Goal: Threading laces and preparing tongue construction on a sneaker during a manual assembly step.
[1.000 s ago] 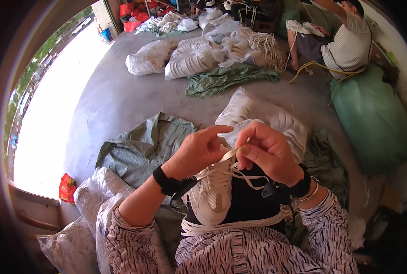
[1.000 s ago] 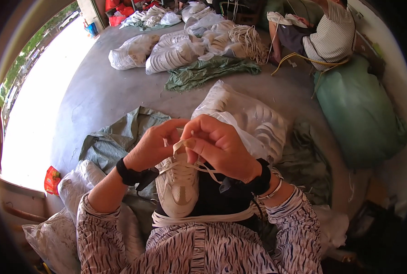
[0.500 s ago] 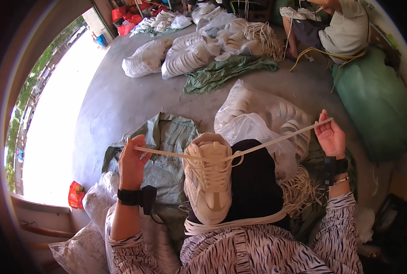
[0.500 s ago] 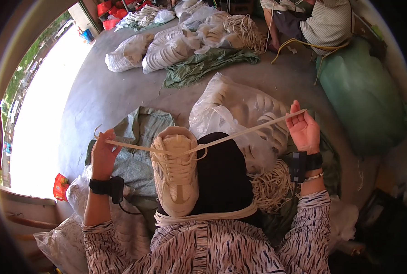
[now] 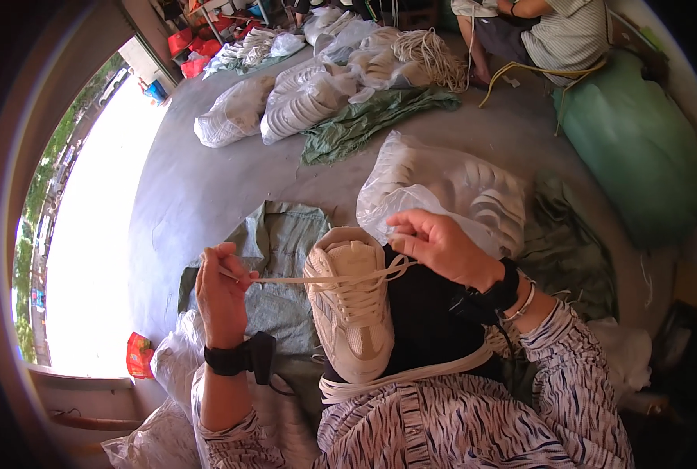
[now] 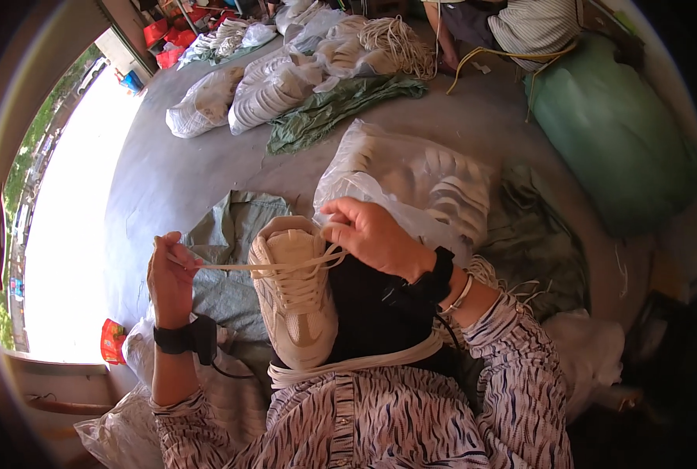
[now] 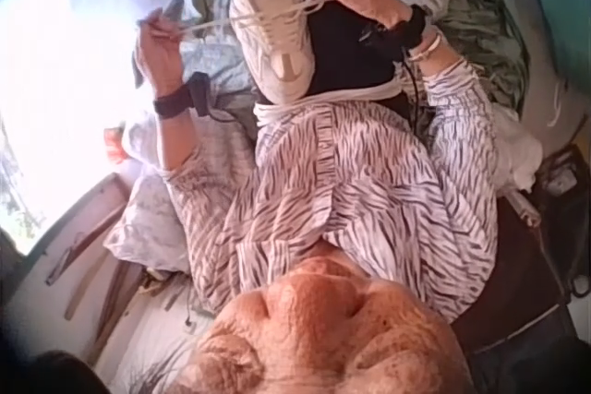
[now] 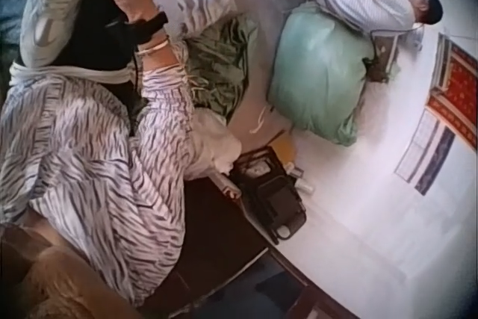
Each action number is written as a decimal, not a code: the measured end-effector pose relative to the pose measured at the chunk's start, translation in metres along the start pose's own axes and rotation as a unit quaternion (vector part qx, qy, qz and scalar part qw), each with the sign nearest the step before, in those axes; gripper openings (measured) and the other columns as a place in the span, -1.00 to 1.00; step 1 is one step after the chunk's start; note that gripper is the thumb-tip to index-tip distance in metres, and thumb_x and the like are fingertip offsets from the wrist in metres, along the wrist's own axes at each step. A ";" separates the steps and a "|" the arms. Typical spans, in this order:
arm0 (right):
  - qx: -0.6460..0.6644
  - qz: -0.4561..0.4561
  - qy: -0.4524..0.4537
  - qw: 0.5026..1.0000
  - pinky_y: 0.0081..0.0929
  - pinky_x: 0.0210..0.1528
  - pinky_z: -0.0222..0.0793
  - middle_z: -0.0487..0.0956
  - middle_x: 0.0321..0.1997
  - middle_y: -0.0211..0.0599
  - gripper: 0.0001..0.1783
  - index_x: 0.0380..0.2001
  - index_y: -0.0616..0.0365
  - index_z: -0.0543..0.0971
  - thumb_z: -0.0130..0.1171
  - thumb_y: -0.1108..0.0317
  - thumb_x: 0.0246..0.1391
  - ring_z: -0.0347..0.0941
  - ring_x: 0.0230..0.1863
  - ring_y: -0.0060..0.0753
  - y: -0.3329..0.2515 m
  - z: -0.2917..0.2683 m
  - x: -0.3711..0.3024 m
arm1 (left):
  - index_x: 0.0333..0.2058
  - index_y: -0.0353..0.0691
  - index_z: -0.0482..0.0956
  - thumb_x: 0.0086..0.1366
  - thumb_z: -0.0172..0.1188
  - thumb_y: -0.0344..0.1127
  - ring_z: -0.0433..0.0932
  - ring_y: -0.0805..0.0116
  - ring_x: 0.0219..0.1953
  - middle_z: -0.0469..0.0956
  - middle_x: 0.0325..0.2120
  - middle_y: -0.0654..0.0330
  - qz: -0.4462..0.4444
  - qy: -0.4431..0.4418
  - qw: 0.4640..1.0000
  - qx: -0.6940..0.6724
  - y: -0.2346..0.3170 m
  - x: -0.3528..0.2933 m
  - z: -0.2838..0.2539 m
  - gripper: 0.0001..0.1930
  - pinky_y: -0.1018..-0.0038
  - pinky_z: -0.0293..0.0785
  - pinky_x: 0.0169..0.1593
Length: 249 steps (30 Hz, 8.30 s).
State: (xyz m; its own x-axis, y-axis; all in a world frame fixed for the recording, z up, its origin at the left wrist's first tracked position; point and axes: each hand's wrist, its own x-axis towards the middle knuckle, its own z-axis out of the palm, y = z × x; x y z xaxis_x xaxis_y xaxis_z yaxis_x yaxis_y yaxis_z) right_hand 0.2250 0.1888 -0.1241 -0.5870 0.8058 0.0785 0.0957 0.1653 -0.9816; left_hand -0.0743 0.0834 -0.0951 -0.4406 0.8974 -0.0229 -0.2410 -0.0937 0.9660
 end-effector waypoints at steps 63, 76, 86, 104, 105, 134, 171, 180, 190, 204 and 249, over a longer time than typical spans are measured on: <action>-0.114 0.053 -0.054 0.991 -0.28 -0.37 0.35 0.52 -0.48 -0.07 -0.86 -0.38 0.24 0.42 0.10 0.39 0.07 0.47 -0.40 0.03 0.000 0.025 -0.021 | -0.16 -0.22 0.49 0.31 0.01 -0.33 0.18 0.67 -0.67 0.46 -0.48 0.32 0.011 -0.063 0.980 0.186 0.003 -0.025 -0.031 -0.81 0.70 0.13 -0.58; 0.180 0.221 -0.039 0.958 -0.81 -0.78 -0.10 0.37 -0.66 -0.46 -0.88 -0.35 0.16 0.39 0.00 0.34 0.18 0.15 -0.74 -0.78 0.008 0.005 -0.006 | -0.18 -0.24 0.53 0.30 0.03 -0.41 0.19 0.78 -0.63 0.46 -0.58 0.37 -0.075 -0.072 0.975 0.198 -0.018 -0.020 0.009 -0.84 0.72 0.11 -0.56; 0.229 0.232 -0.050 0.944 -0.83 -0.78 -0.07 0.41 -0.65 -0.46 -0.85 -0.27 0.17 0.42 0.04 0.32 0.18 0.14 -0.75 -0.82 0.016 0.002 -0.002 | -0.31 -0.03 0.63 -0.06 0.20 -0.52 0.40 0.31 -0.49 0.36 -0.55 0.30 0.294 -0.285 0.696 0.589 -0.009 -0.042 0.025 -0.70 0.44 0.36 -0.43; 0.251 0.171 0.129 0.944 -0.82 -0.77 -0.11 0.30 -0.69 -0.63 -0.86 -0.34 0.14 0.50 0.17 0.33 0.09 0.07 -0.76 -0.86 0.030 -0.045 -0.019 | -0.39 -0.17 0.53 0.02 0.23 -0.49 0.47 0.32 -0.47 0.44 -0.44 0.22 0.342 -0.092 0.818 0.453 -0.072 -0.037 0.039 -0.85 0.47 0.40 -0.43; 0.236 0.185 0.186 0.936 -0.82 -0.76 -0.08 0.34 -0.68 -0.61 -0.86 -0.33 0.15 0.51 0.16 0.33 0.10 0.09 -0.76 -0.85 0.041 -0.062 -0.028 | -0.39 -0.17 0.53 0.02 0.23 -0.49 0.47 0.32 -0.47 0.44 -0.44 0.22 0.342 -0.091 0.820 0.450 -0.075 -0.041 0.038 -0.85 0.47 0.40 -0.43; -0.293 -0.093 -0.036 0.951 -0.35 -0.40 0.40 0.50 -0.41 -0.30 -0.81 -0.40 0.11 0.50 0.25 0.34 -0.11 0.49 -0.40 -0.16 0.013 0.022 -0.031 | -0.31 -0.10 0.42 0.33 0.07 -0.26 0.05 0.73 -0.72 0.22 -0.66 0.47 -0.036 0.001 0.998 0.047 -0.033 0.002 0.014 -0.91 0.71 0.04 -0.67; -0.275 0.166 0.035 0.946 -0.49 -0.54 0.30 0.50 -0.62 -0.26 -0.80 -0.39 0.18 0.57 0.03 0.30 0.13 0.40 -0.62 -0.35 0.051 -0.126 -0.084 | -0.50 -0.20 0.45 0.36 -0.04 -0.15 0.13 0.66 -0.72 0.23 -0.74 0.44 -0.061 0.029 0.962 0.265 -0.092 -0.014 -0.081 -0.69 0.64 0.08 -0.65; -0.336 0.031 0.061 0.939 -0.26 -0.40 0.33 0.52 -0.50 -0.06 -0.85 -0.30 0.14 0.47 0.05 0.33 0.09 0.46 -0.44 0.02 0.036 -0.062 -0.078 | -0.28 -0.25 0.58 0.32 -0.04 -0.26 0.51 0.30 -0.50 0.55 -0.54 0.14 0.006 -0.003 0.821 0.571 -0.074 -0.015 -0.045 -0.75 0.41 0.41 -0.33; -0.280 -0.069 -0.048 0.956 -0.27 -0.29 0.38 0.54 -0.43 -0.22 -0.86 -0.44 0.16 0.58 0.15 0.33 -0.01 0.47 -0.34 -0.11 0.014 0.018 -0.010 | -0.17 -0.34 0.56 0.27 0.07 -0.46 0.54 0.51 -0.43 0.57 -0.44 0.18 0.068 -0.060 0.962 0.257 -0.058 -0.037 0.038 -0.81 0.62 0.47 -0.32; -0.420 -0.086 -0.082 0.900 -0.22 -0.43 0.42 0.52 -0.60 -0.05 -0.86 -0.61 0.24 0.50 0.10 0.39 -0.10 0.51 -0.51 -0.04 0.007 0.037 -0.002 | -0.50 -0.34 0.52 0.24 0.07 -0.37 0.35 0.68 -0.49 0.46 -0.59 0.38 -0.067 -0.167 0.945 0.272 -0.053 -0.036 0.027 -0.81 0.67 0.30 -0.40; -0.355 -0.203 -0.177 0.895 -0.34 -0.34 0.42 0.52 -0.34 -0.18 -0.85 -0.33 0.19 0.51 0.10 0.35 0.04 0.51 -0.39 -0.14 0.001 0.034 0.018 | -0.22 -0.34 0.55 0.10 0.15 -0.31 0.56 0.32 -0.26 0.54 -0.27 0.09 0.098 -0.312 0.826 0.460 -0.056 0.013 0.065 -0.71 0.41 0.51 -0.27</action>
State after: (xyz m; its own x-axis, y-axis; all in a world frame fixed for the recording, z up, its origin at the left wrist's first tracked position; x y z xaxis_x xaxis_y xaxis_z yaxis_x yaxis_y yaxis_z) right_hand 0.1875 0.1842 -0.1293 -0.8953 0.3872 0.2205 0.2292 0.8246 -0.5171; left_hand -0.0105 0.1283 -0.1330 0.2065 0.9783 0.0169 0.6668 -0.1533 0.7293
